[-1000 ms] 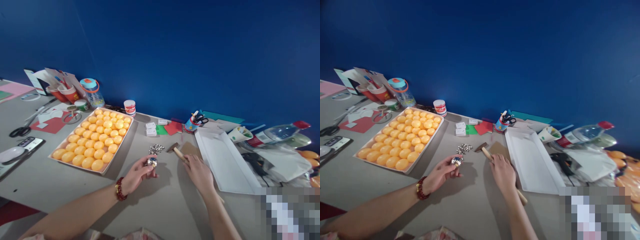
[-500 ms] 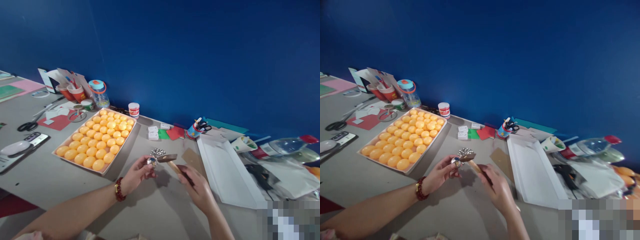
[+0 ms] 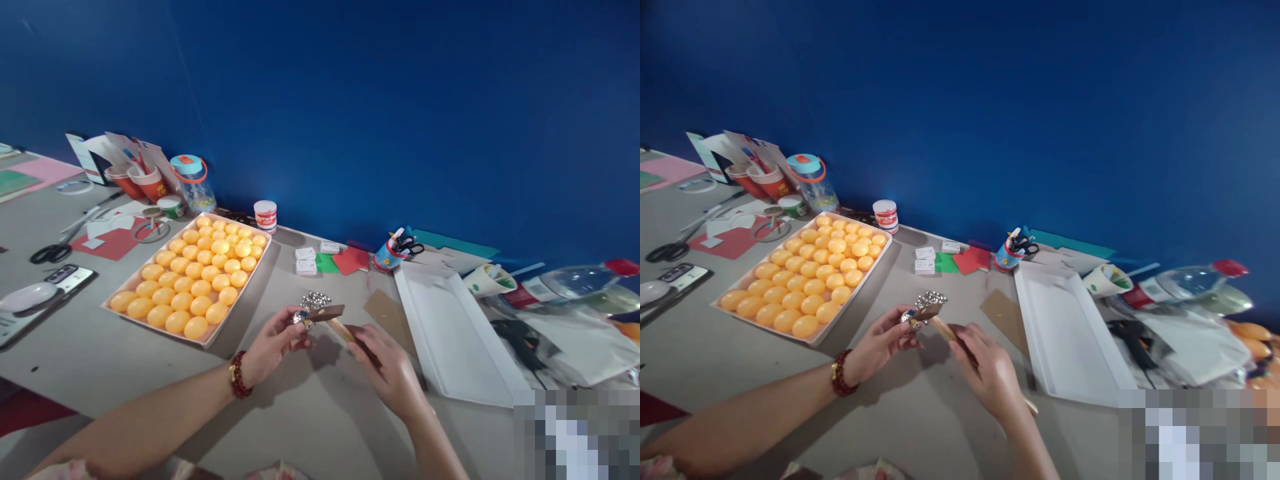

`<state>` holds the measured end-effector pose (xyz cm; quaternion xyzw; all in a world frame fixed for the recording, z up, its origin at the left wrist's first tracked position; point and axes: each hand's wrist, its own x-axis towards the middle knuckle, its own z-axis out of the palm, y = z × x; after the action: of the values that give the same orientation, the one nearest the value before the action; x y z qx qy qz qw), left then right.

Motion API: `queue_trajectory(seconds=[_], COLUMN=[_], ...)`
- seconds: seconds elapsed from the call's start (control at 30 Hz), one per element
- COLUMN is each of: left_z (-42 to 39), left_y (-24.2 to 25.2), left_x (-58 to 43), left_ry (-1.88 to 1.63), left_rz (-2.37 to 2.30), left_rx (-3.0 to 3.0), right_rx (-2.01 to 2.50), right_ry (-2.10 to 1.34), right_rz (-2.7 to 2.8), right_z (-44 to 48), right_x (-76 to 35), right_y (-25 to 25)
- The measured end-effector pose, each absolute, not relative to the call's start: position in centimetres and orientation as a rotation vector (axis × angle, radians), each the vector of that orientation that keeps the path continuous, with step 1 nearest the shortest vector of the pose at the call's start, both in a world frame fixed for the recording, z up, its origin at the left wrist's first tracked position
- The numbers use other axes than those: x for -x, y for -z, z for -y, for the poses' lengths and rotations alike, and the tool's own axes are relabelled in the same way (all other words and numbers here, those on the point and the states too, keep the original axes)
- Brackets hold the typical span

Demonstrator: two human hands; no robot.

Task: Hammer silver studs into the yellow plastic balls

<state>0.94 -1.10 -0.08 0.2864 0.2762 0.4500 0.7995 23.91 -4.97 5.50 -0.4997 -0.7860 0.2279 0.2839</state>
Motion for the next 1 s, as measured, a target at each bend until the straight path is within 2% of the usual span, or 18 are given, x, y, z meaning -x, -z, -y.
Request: queue_trajectory(seconds=[1.0], left_z=[1.08], left_y=[0.24], left_x=[-0.86], left_ry=[-0.982], left_rz=[-0.563], left_rx=[-0.602], right_rx=[1.340], right_ry=[-0.538], right_rz=[2.080], right_z=[5.00], right_x=[-23.60], right_y=[-5.71])
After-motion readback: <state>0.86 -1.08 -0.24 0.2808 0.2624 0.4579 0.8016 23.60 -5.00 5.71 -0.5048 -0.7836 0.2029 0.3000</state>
